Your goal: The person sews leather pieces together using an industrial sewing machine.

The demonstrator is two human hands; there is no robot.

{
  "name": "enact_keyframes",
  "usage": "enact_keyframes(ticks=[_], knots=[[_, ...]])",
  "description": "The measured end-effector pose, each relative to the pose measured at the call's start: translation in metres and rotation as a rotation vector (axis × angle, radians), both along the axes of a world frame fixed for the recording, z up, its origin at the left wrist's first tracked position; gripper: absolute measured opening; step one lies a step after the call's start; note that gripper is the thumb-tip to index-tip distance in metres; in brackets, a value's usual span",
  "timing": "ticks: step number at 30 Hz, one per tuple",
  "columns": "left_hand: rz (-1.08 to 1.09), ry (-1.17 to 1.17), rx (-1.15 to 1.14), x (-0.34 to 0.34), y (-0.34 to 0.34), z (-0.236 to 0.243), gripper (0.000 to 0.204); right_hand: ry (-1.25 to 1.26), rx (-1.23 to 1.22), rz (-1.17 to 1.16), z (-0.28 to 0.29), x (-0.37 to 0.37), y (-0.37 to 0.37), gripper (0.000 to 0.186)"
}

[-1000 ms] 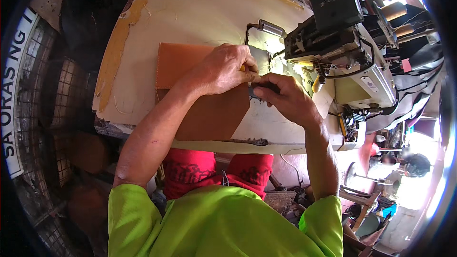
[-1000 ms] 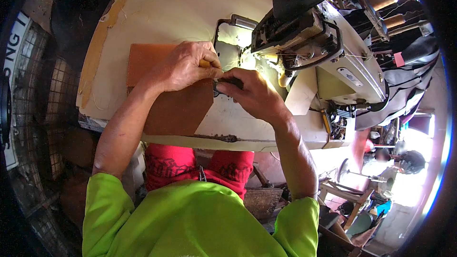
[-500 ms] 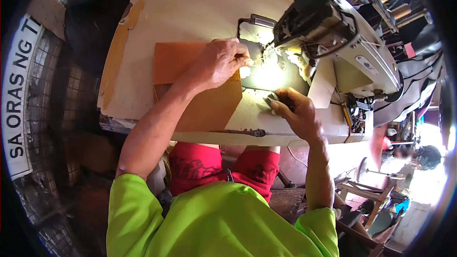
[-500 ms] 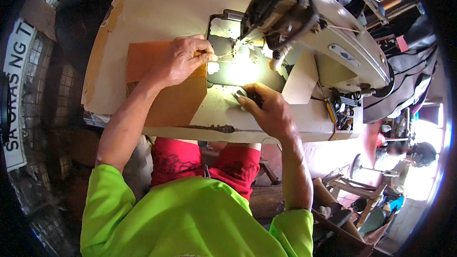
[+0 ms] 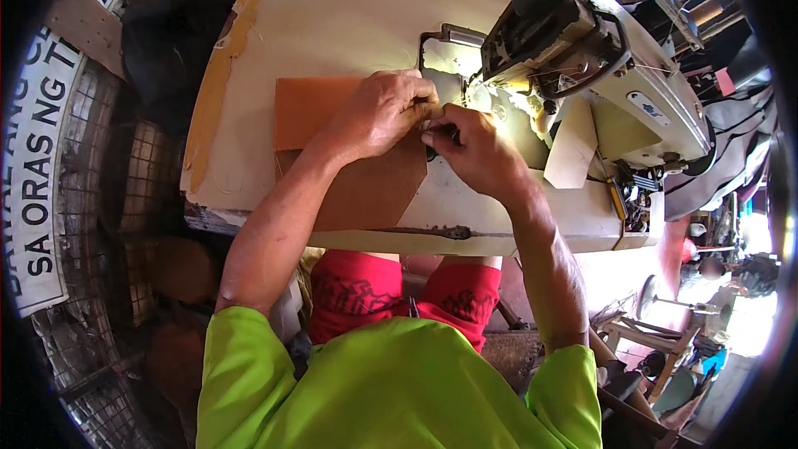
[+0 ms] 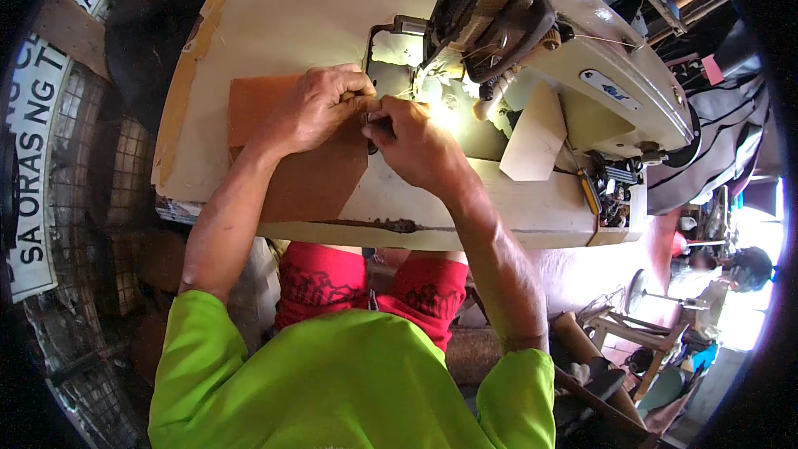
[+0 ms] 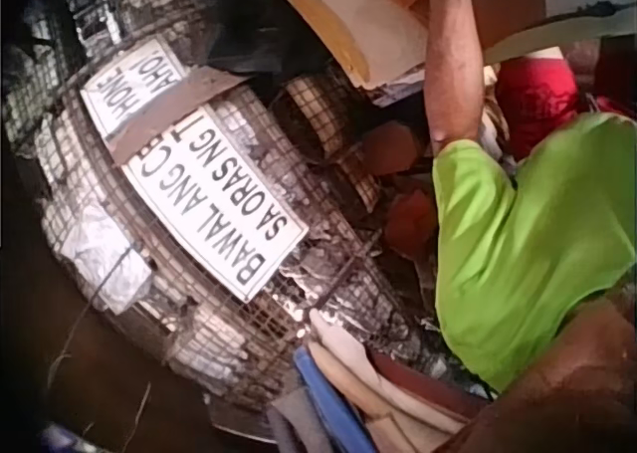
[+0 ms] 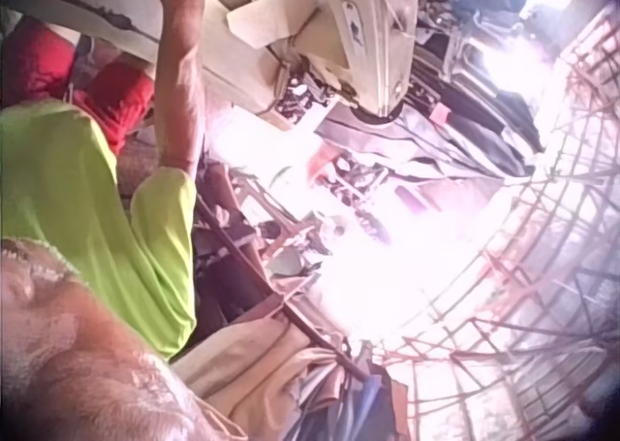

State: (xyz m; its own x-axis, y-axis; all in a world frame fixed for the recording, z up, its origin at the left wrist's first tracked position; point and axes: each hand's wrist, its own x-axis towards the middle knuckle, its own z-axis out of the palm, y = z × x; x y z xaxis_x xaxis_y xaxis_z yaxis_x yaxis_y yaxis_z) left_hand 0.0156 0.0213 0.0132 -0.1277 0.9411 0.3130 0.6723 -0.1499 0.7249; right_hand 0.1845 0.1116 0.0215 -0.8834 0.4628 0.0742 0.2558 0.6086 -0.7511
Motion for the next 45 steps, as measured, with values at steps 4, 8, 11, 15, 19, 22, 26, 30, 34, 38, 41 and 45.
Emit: enact_keyframes(ticks=[4, 8, 11, 15, 19, 22, 26, 30, 34, 38, 41, 45], knots=[[0.031, 0.01, -0.054, 0.002, 0.001, 0.002, 0.011, -0.124, -0.053, -0.057, 0.013, 0.046, -0.005, 0.026], [0.083, 0.077, -0.097, 0.013, 0.001, 0.009, 0.014, -0.052, -0.056, -0.383, 0.009, 0.096, -0.011, 0.024], [-0.028, 0.421, 0.052, 0.027, 0.002, 0.012, 0.012, 0.039, 0.026, -0.522, -0.004, 0.111, -0.011, 0.024], [-0.066, 0.64, -0.061, 0.034, 0.008, 0.012, 0.013, 0.108, 0.033, -0.584, -0.014, 0.115, -0.013, 0.026], [-0.076, 0.652, 0.0, 0.024, 0.017, 0.005, 0.013, 0.133, 0.006, -0.586, -0.006, 0.115, -0.014, 0.027], [-0.052, 0.817, -0.038, 0.005, 0.039, 0.003, 0.01, 0.16, -0.006, -0.57, 0.001, 0.115, -0.012, 0.027], [0.051, 0.811, -0.126, -0.031, 0.095, 0.009, 0.007, 0.163, -0.122, -0.58, -0.008, 0.117, -0.01, 0.026], [-0.118, 0.386, -0.101, -0.051, 0.145, 0.003, 0.013, 0.166, -0.079, -0.574, -0.021, 0.139, -0.01, 0.029], [-0.228, 0.059, -0.035, -0.053, 0.15, -0.01, 0.02, 0.171, 0.167, -1.009, 0.021, 0.21, 0.049, 0.032], [-0.261, -0.092, 0.014, -0.056, 0.144, -0.013, 0.027, 0.095, 0.803, -1.212, 0.117, 0.303, 0.215, 0.036], [-0.261, -0.177, 0.04, -0.057, 0.145, -0.014, 0.033, -0.163, 0.605, -1.034, 0.157, 0.344, 0.339, 0.038], [-0.181, -0.331, -0.213, -0.057, 0.154, -0.022, 0.054, -0.476, 0.885, -0.931, 0.162, 0.364, 0.405, 0.046]])
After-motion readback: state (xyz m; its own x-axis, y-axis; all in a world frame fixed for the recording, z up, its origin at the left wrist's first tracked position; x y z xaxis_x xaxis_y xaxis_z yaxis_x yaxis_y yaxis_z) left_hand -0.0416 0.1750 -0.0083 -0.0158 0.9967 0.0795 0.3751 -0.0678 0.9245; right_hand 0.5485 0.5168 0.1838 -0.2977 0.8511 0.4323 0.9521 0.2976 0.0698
